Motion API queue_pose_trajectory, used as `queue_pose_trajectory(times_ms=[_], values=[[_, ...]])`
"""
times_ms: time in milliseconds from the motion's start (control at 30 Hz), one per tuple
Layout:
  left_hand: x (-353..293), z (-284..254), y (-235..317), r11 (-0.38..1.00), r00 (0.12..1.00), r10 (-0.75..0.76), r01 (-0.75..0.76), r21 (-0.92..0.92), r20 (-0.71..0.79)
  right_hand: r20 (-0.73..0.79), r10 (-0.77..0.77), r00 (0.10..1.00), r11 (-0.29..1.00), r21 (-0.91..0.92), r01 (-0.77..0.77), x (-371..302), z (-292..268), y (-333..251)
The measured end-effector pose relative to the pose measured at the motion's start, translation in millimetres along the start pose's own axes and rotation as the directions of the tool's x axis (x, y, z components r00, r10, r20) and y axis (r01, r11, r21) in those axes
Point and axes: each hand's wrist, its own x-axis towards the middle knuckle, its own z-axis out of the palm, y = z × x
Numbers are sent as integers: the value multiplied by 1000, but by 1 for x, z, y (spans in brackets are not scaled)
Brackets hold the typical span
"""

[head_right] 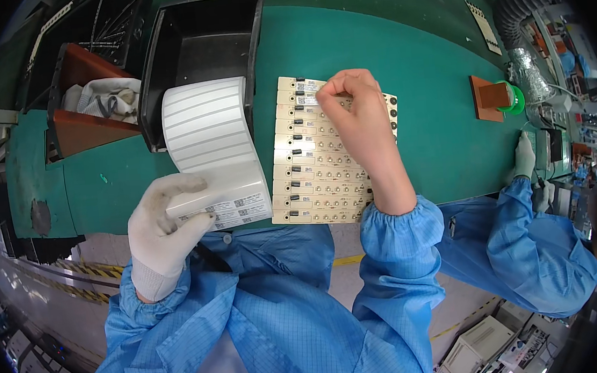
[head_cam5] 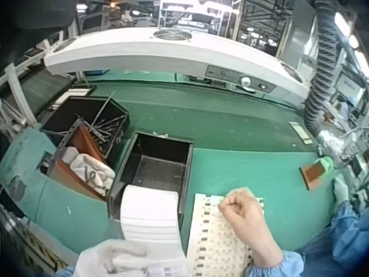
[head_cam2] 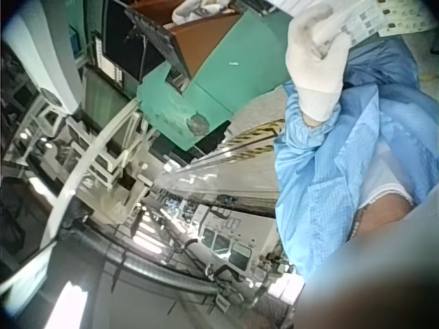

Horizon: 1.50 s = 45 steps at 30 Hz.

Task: Applying labels to electronic components and organizing them into trays on a manual assembly line.

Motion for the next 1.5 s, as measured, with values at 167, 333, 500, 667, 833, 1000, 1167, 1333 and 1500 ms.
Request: queue_pose_trajectory(times_ms=[167, 333, 500, 667, 833, 1000, 1167, 1333, 1500], values=[[2, -2, 0, 999, 999, -37, 38, 29, -21, -39, 2, 999, 1000, -20, -3, -1, 5, 2], [4, 2, -1, 998, 999, -13, 14, 59, -33, -64, -77, 995, 993, -100, 70, -2, 9, 7], [5, 0, -2, 998, 999, -28, 30, 60, -28, -103, -139, 985, 982, -146, 123, -4, 12, 6], [5, -1, -3, 999, 999, -28, 29, 42, -37, -101, -151, 983, 973, -192, 130, -5, 14, 4], [6, -1, -1, 998, 998, -33, 35, 47, -51, -117, -138, 983, 976, -185, 115, -6, 16, 4], [6, -1, -3, 999, 999, -21, 23, 41, -47, -116, -145, 983, 973, -196, 120, -5, 16, 4], [7, -1, -3, 999, 999, -31, 32, 29, -32, -129, -165, 978, 966, -220, 134, -6, 18, 5], [7, -1, -5, 999, 1000, 15, -14, 42, -19, -133, -175, 975, 958, -251, 138, -7, 18, 4], [6, 2, 3, 995, 994, -97, 98, 10, -43, -141, -176, 974, 959, -247, 137, -7, 17, 4]])
